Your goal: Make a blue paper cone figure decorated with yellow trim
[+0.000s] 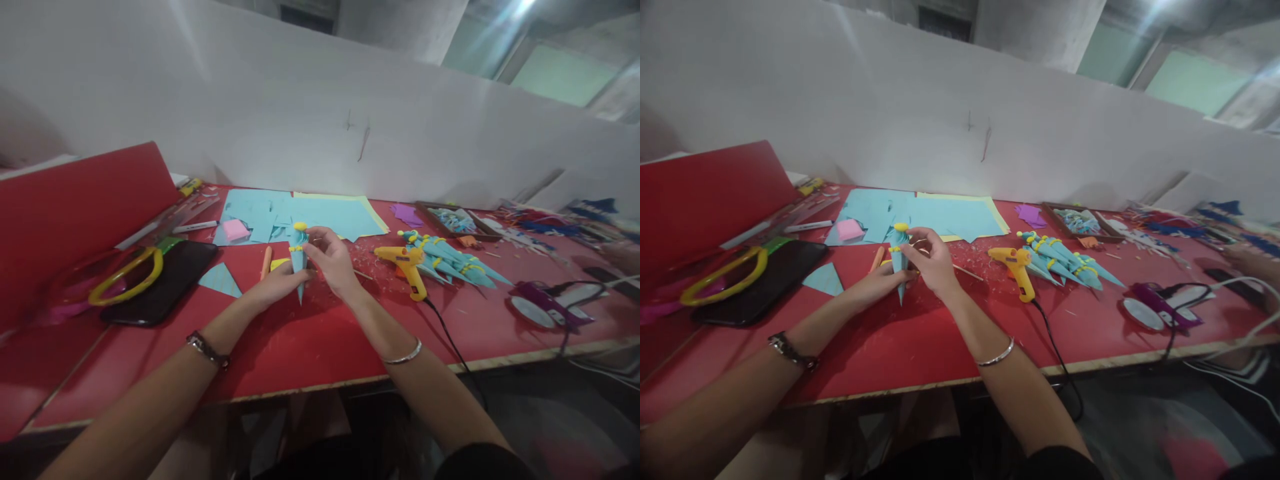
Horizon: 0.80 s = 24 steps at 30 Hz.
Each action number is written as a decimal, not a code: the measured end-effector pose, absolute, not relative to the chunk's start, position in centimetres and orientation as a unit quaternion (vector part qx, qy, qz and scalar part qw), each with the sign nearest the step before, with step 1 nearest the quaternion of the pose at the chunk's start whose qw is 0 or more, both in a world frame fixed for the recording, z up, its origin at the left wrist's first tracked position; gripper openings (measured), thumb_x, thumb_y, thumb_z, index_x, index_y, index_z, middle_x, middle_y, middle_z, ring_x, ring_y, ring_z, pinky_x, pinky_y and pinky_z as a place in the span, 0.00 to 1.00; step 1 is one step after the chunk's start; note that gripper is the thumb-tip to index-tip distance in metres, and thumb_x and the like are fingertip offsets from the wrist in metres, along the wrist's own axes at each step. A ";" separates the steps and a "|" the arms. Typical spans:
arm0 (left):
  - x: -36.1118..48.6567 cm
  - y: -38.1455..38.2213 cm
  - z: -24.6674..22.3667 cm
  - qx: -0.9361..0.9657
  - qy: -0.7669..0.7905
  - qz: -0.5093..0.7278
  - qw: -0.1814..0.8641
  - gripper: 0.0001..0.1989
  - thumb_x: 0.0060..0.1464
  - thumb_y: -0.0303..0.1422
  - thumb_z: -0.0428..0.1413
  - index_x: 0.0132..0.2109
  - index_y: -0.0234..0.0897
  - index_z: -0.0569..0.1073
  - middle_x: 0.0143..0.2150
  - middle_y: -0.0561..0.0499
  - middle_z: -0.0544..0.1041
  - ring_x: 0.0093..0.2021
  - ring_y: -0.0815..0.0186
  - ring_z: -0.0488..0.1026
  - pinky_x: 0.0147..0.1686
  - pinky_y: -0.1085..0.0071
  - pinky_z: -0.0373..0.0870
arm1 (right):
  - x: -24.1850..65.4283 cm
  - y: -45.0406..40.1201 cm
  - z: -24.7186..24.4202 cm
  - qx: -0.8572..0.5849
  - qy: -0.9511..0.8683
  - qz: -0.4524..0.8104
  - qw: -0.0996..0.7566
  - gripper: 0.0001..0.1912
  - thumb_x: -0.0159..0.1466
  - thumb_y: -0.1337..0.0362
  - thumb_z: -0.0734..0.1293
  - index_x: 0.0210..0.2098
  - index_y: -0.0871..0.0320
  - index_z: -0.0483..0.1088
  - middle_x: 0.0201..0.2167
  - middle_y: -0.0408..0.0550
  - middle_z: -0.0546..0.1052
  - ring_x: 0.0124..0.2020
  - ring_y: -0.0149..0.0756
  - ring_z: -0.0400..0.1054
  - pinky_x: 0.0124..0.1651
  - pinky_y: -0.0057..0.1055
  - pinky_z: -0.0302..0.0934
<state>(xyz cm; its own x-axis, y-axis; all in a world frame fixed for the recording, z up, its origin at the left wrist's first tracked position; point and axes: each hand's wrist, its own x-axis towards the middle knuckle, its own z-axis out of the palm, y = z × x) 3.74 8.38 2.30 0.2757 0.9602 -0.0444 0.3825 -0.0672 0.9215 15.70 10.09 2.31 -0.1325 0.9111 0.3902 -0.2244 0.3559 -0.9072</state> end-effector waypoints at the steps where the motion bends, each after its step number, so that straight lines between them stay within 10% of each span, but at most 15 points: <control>1: 3.7 8.3 2.4 0.659 0.507 0.320 0.454 0.11 0.43 0.36 0.50 0.18 0.37 0.66 0.19 0.55 0.68 0.27 0.66 0.66 0.38 0.68 0.60 | 15.7 10.1 2.3 -0.297 -0.575 0.486 0.587 0.13 0.50 0.58 0.68 0.35 0.51 0.65 0.27 0.39 0.64 0.28 0.26 0.60 0.29 0.25 0.59; 24: 3.0 10.5 0.7 0.497 0.430 0.543 0.523 0.13 0.41 0.41 0.56 0.27 0.33 0.70 0.22 0.54 0.68 0.23 0.72 0.63 0.24 0.76 0.59 | 16.3 10.3 2.2 -0.326 -0.699 0.327 0.546 0.07 0.55 0.65 0.64 0.32 0.55 0.72 0.33 0.46 0.71 0.37 0.32 0.66 0.42 0.32 0.61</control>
<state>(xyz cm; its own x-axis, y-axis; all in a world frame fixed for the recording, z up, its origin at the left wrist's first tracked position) 2.98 10.48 0.68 0.0410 0.9951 0.0898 -0.1420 -0.0831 0.9864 16.27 10.27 2.22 -0.1915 0.8128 0.5501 0.0994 0.5737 -0.8130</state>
